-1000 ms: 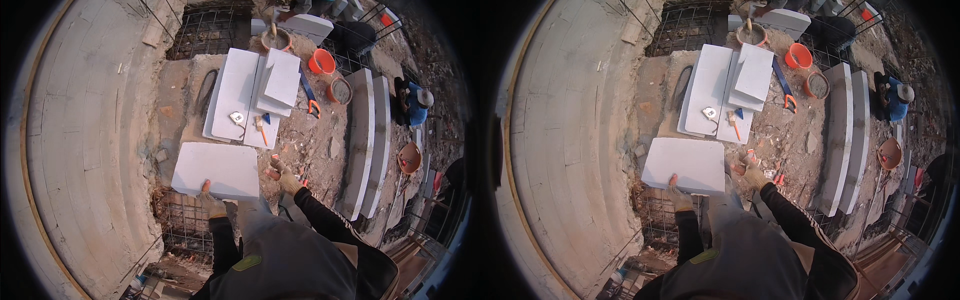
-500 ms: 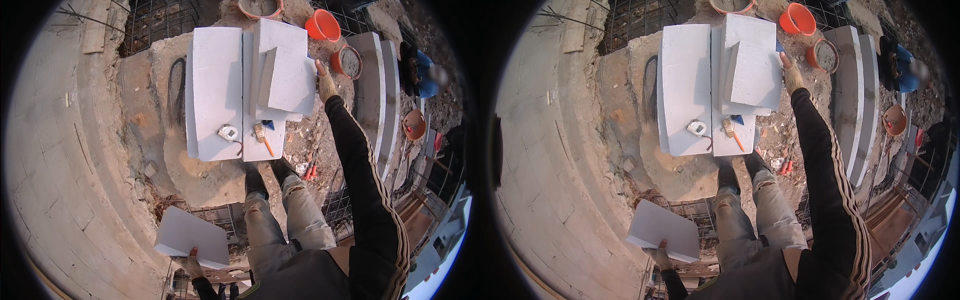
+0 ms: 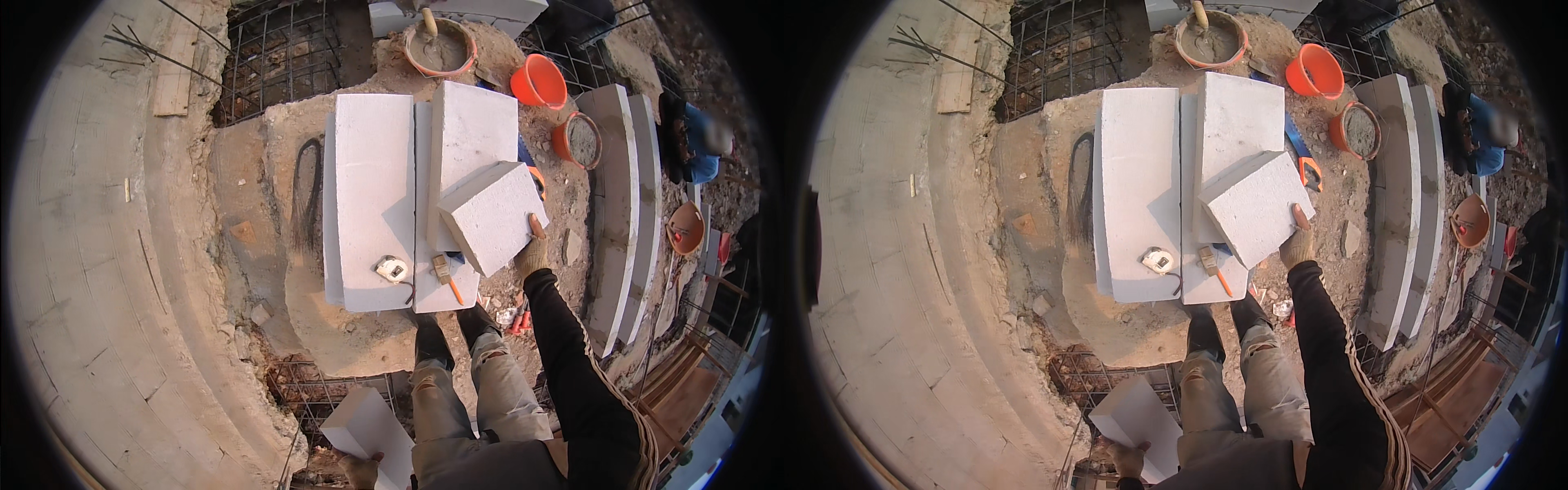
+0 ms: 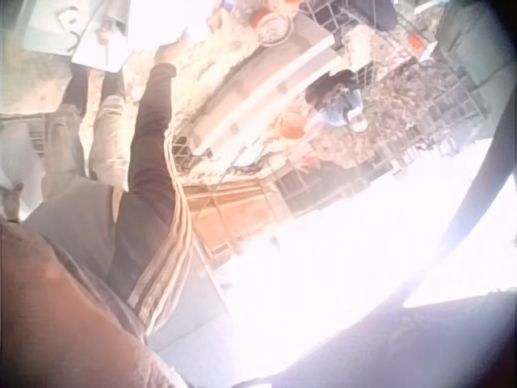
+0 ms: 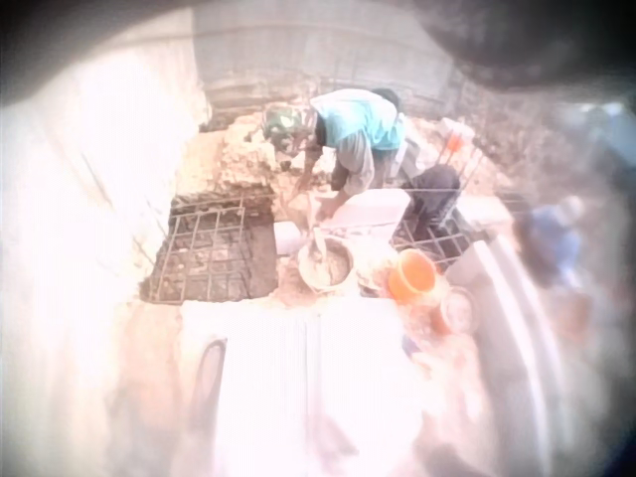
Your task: The person measures stone blocks with a tape measure, marks them with a pencil, cuts a block using a hand saw, and places the stone pieces onto a foundation along with other blocks.
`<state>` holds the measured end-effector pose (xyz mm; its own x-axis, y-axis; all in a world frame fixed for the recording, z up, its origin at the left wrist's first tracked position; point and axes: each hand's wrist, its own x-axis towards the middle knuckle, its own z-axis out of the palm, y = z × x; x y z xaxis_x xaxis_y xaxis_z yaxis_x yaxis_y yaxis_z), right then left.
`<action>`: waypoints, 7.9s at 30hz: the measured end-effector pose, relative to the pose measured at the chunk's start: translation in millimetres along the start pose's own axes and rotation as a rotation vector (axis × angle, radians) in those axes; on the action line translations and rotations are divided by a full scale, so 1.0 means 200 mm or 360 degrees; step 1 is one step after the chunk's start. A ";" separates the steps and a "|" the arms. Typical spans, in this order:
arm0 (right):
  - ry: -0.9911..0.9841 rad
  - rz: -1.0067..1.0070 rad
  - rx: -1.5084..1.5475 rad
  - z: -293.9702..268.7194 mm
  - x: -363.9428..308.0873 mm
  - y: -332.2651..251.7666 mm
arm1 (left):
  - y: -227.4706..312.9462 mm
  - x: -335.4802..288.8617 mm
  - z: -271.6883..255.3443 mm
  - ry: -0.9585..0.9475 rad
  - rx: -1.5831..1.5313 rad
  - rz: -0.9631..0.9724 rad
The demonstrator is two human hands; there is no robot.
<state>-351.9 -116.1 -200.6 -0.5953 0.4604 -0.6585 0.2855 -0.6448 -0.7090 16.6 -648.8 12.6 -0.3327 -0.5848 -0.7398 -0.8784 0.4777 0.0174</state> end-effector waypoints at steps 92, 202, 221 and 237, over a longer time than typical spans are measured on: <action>0.0035 0.0860 -0.0178 -0.49 -0.23 0.38 | 1.59 0.49 0.52 0.0659 0.0080 0.1148; 0.0390 -0.1164 -0.2661 0.96 0.12 -0.24 | 4.78 0.68 0.27 -0.1036 -0.1817 0.1073; 0.0346 -0.1082 -0.2534 0.96 0.13 -0.24 | 3.56 0.42 0.55 0.0577 0.0259 0.2400; 0.0296 -0.0974 -0.2595 0.97 0.11 -0.27 | 3.56 0.44 0.60 0.0685 0.0240 0.2379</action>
<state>-525.6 -188.8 -127.5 -0.8428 0.5146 -0.1578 0.5380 0.7972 -0.2740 -596.8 -281.1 -120.5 -0.9321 0.3389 0.1279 0.3591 0.8183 0.4489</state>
